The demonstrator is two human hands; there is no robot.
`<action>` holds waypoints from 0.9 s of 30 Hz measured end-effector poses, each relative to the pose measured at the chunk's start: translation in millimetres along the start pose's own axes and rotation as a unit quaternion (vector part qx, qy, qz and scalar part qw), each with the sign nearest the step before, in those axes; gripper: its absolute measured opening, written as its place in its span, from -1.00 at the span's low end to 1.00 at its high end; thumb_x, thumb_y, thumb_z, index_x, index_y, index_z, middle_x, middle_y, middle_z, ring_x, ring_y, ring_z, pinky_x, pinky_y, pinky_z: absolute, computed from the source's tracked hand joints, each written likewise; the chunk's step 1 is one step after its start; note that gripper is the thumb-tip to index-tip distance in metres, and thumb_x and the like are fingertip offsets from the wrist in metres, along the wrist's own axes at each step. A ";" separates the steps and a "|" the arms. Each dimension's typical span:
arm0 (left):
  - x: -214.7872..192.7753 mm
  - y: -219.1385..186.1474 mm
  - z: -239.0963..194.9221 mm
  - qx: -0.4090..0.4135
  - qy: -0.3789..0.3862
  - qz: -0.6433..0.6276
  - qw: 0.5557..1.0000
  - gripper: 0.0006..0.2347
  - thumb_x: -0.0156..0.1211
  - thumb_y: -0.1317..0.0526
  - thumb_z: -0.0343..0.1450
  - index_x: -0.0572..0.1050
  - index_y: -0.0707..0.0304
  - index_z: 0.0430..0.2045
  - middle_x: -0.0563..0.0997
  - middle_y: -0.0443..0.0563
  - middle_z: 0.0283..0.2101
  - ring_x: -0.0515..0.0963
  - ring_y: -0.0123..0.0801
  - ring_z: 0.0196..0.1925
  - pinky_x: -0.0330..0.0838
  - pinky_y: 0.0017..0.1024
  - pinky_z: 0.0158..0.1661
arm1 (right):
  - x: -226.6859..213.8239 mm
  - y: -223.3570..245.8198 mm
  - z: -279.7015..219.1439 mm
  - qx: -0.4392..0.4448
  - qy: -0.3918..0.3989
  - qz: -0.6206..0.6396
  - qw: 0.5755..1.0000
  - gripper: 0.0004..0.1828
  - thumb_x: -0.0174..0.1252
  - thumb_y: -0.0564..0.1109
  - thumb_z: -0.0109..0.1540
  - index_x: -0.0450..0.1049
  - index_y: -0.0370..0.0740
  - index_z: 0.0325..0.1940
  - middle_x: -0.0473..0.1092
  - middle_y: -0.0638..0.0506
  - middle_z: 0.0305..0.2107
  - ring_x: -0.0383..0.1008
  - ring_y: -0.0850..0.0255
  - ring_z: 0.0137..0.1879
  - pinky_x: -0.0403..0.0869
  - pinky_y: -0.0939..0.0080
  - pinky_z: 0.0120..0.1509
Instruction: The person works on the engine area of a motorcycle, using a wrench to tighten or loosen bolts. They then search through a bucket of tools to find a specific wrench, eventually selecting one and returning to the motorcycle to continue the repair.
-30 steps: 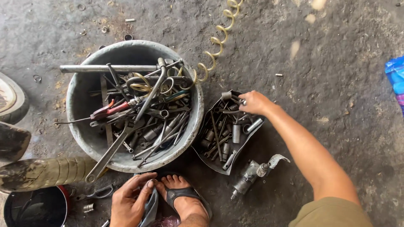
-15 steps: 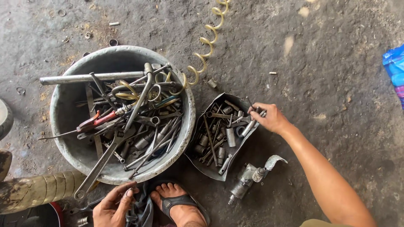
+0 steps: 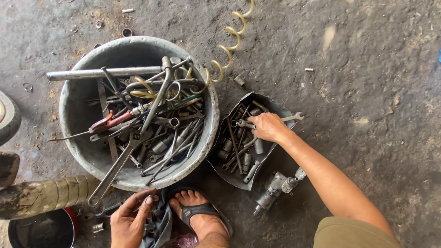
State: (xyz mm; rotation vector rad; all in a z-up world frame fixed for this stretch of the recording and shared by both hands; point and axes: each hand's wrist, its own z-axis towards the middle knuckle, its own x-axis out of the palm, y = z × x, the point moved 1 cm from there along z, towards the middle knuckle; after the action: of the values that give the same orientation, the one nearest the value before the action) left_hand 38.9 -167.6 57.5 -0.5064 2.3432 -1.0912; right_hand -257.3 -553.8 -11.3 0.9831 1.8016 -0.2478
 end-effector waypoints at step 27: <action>-4.9 52.4 9.3 0.018 -0.001 -0.078 0.997 -0.76 0.20 0.37 0.43 0.63 0.44 -0.05 0.75 0.08 -0.28 0.57 -0.53 -0.40 0.44 -0.54 -0.40 | 53.7 97.6 -101.9 -0.149 0.012 -0.102 0.983 -0.79 0.24 -0.27 -0.01 0.52 -0.35 -0.29 0.39 -0.23 -0.19 0.34 -0.15 0.18 0.20 -0.19 0.42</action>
State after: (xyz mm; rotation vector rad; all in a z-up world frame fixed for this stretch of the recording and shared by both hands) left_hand 42.0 -138.7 12.7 -0.6869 2.3094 -1.1989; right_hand -264.4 -405.3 15.2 0.5935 1.8977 -0.0877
